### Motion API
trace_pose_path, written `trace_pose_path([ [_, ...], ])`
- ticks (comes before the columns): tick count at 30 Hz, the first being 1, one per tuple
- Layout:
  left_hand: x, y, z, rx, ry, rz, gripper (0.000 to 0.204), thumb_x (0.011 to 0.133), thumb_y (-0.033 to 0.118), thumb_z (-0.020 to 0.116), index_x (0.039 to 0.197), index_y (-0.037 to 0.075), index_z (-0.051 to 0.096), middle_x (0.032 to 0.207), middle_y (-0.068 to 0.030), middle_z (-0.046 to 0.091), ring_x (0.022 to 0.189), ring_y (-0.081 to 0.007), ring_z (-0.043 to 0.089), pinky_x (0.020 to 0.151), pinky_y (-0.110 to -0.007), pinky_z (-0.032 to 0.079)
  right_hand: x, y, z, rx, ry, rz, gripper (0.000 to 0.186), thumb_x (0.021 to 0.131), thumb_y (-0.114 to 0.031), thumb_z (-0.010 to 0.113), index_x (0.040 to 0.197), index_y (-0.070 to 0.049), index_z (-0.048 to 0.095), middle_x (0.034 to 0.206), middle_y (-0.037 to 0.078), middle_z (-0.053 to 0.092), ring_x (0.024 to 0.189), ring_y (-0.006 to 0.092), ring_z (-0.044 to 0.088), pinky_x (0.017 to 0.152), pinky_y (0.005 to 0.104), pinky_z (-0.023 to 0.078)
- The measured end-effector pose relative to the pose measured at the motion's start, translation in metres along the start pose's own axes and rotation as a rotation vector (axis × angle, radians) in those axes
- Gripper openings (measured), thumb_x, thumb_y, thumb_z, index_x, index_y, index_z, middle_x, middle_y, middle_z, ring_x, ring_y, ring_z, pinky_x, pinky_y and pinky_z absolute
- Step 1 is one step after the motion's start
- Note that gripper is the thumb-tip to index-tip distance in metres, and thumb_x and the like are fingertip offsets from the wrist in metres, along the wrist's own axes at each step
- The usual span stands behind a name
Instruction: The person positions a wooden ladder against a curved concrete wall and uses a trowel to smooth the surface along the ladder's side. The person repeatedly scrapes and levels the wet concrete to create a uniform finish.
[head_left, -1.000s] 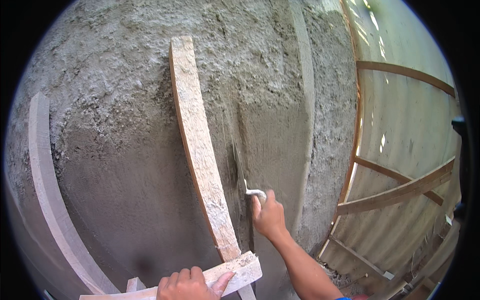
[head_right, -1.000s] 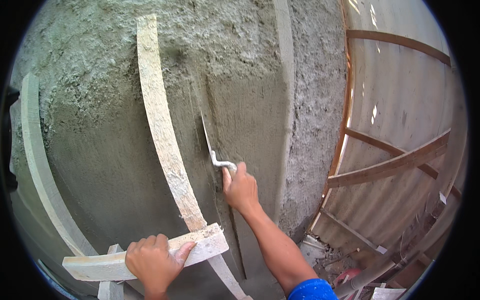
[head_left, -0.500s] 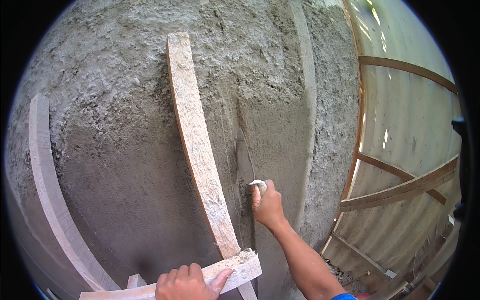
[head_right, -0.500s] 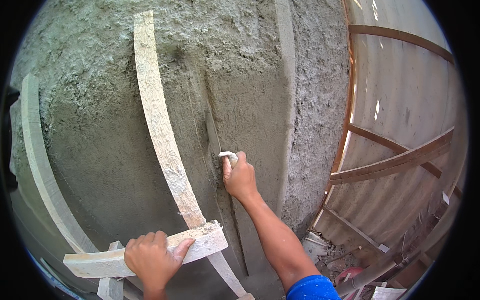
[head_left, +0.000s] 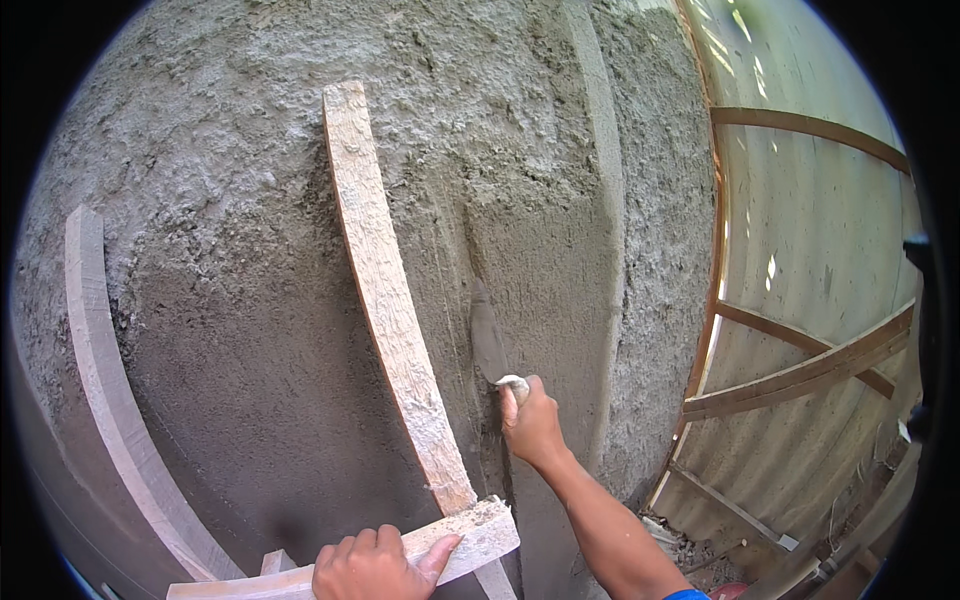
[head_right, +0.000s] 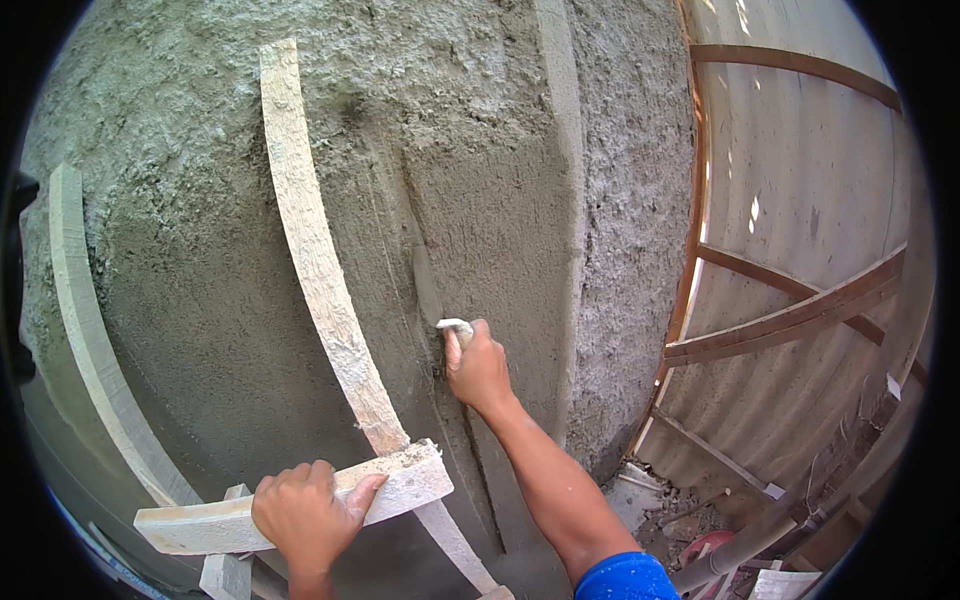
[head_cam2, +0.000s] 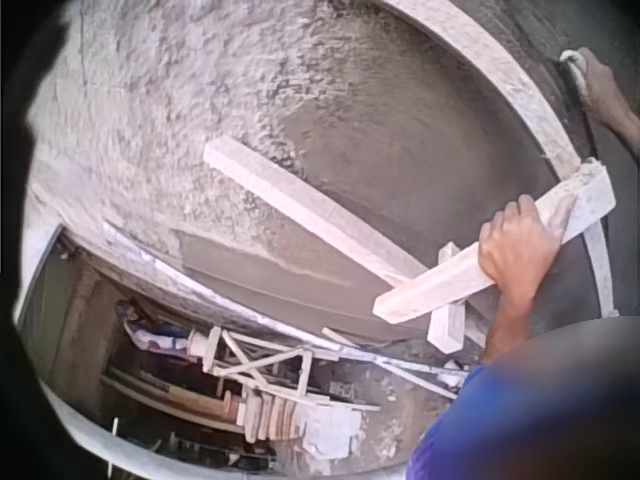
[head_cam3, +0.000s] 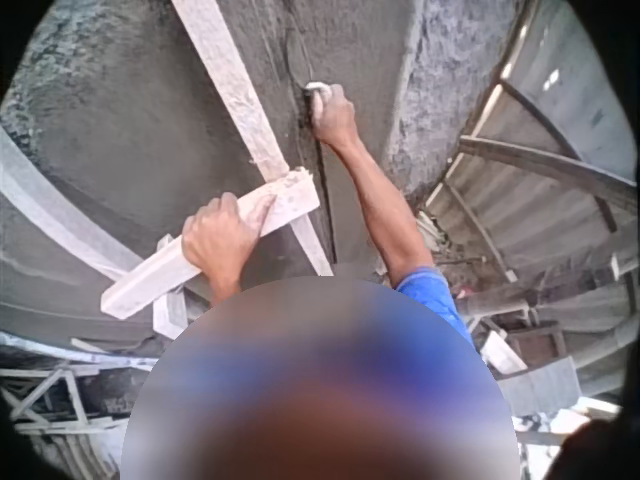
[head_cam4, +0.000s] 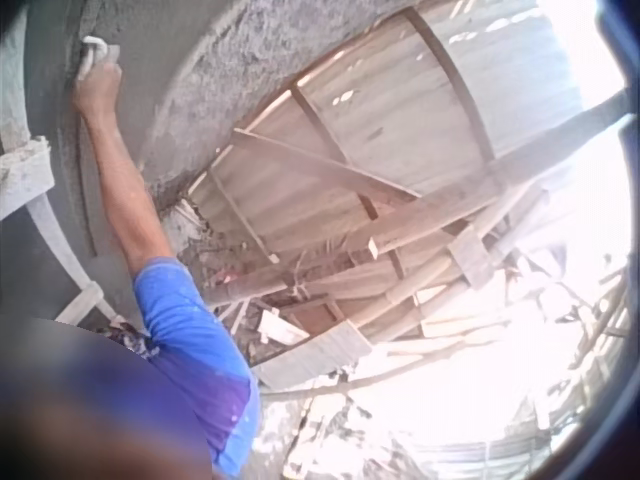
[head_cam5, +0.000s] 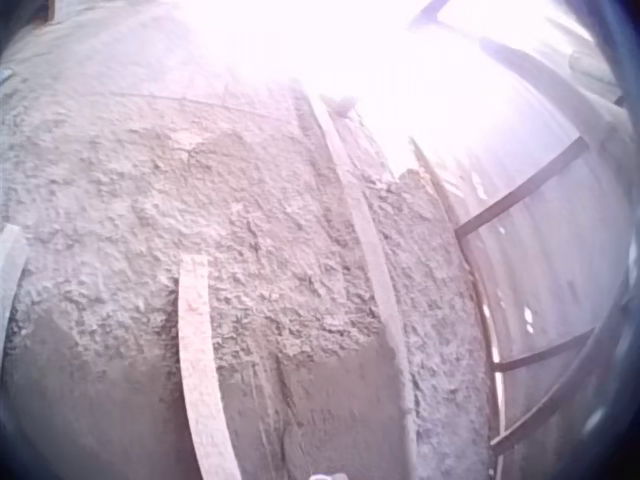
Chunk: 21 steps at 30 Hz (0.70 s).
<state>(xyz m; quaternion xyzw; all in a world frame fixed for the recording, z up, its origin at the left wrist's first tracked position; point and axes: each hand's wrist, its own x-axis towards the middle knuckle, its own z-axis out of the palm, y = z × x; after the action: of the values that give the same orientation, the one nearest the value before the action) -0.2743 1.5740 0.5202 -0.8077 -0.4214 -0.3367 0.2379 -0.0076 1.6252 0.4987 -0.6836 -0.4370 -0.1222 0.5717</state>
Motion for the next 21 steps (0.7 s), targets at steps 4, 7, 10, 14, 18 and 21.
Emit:
trace_pose_path([
  [4,-0.001,-0.001,0.001,-0.009,-0.008,0.009,0.065,0.070,0.068,0.077,0.054,0.009,0.054,0.054,-0.0100,0.055,0.052,-0.0306,0.056,0.055,-0.042,0.037,-0.023,-0.006,-0.020,0.183,0.013,-0.092,0.029,0.098,-0.021,0.066,0.103,0.001,0.049,0.076,0.028,0.066,0.077,0.0522,0.066,0.065,0.0537,0.052],
  [7,0.001,-0.001,0.002,0.003,0.002,0.011,0.065,0.070,0.067,0.077,0.054,0.008,0.055,0.054,-0.0097,0.055,0.051,-0.0308,0.056,0.055,-0.042,0.037,-0.055,0.006,-0.045,0.280,-0.120,0.005,0.034,0.095,-0.020,0.068,0.112,0.001,0.047,0.082,0.024,0.065,0.077,0.0459,0.067,0.070,0.0479,0.052],
  [10,0.002,-0.001,0.002,-0.002,0.001,0.014,0.065,0.070,0.068,0.077,0.054,0.008,0.055,0.054,-0.0095,0.055,0.051,-0.0310,0.056,0.055,-0.042,0.037,-0.116,0.049,-0.072,0.249,-0.247,0.047,0.042,0.093,-0.020,0.068,0.121,0.001,0.045,0.091,0.023,0.063,0.082,0.0389,0.066,0.076,0.0450,0.051],
  [14,0.002,0.000,0.000,0.011,-0.023,0.007,0.066,0.071,0.068,0.076,0.055,0.007,0.056,0.054,-0.0095,0.055,0.050,-0.0312,0.055,0.054,-0.042,0.037,-0.235,0.119,-0.109,0.123,-0.461,0.319,0.040,0.093,-0.024,0.069,0.121,-0.003,0.051,0.092,0.023,0.066,0.085,0.0423,0.067,0.078,0.0465,0.051],
  [18,0.004,0.001,-0.001,0.012,-0.015,0.019,0.066,0.071,0.067,0.076,0.054,0.007,0.055,0.054,-0.0094,0.055,0.050,-0.0317,0.055,0.054,-0.043,0.037,-0.338,0.144,-0.143,-0.074,-0.526,0.387,0.044,0.099,-0.034,0.061,0.127,0.000,0.054,0.087,0.018,0.068,0.083,0.0459,0.066,0.079,0.0508,0.053],
  [21,0.004,0.002,-0.002,0.037,-0.040,0.001,0.065,0.073,0.066,0.076,0.055,0.007,0.056,0.055,-0.0097,0.056,0.051,-0.0321,0.056,0.053,-0.043,0.038,-0.332,0.144,-0.153,0.006,-0.435,0.570,0.044,0.094,-0.030,0.068,0.121,0.000,0.052,0.090,0.027,0.068,0.089,0.0461,0.070,0.080,0.0495,0.053],
])
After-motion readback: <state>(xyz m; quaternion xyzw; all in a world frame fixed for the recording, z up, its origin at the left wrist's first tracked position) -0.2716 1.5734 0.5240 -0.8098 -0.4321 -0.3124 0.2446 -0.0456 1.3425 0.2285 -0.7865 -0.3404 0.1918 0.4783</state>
